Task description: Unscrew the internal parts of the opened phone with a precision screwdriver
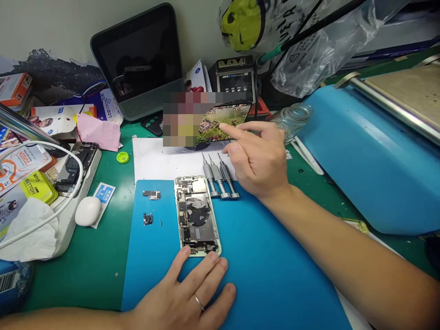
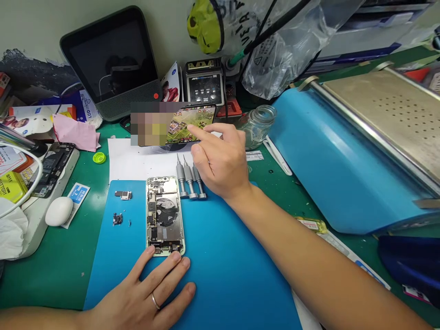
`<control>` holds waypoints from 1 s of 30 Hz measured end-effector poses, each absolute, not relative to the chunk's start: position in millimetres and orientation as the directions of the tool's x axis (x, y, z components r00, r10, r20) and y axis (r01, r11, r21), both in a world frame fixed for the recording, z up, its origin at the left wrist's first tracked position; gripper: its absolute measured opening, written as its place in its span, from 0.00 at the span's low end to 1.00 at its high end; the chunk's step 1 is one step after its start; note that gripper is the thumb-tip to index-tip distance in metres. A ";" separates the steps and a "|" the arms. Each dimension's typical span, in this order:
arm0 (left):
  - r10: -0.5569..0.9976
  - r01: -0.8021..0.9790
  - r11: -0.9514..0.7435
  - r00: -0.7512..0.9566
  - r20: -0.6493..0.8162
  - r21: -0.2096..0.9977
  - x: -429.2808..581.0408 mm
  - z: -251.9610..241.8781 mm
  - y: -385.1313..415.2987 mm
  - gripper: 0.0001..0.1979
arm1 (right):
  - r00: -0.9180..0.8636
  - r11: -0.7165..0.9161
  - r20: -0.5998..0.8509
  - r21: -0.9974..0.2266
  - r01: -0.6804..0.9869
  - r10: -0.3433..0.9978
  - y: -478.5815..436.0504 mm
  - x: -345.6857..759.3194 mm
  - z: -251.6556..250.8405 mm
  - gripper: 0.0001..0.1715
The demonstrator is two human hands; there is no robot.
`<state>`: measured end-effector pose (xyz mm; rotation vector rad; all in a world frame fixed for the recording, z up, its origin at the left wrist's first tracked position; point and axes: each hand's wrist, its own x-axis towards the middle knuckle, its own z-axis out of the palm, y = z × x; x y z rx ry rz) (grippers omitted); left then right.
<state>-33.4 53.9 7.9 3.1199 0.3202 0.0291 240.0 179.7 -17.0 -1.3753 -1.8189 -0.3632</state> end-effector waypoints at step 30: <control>0.204 0.204 -0.979 0.978 0.040 0.004 -31.0 9.2 54.8 0.29 | -0.246 0.480 0.679 -0.178 0.859 0.692 183.5 239.9 -17.1 0.29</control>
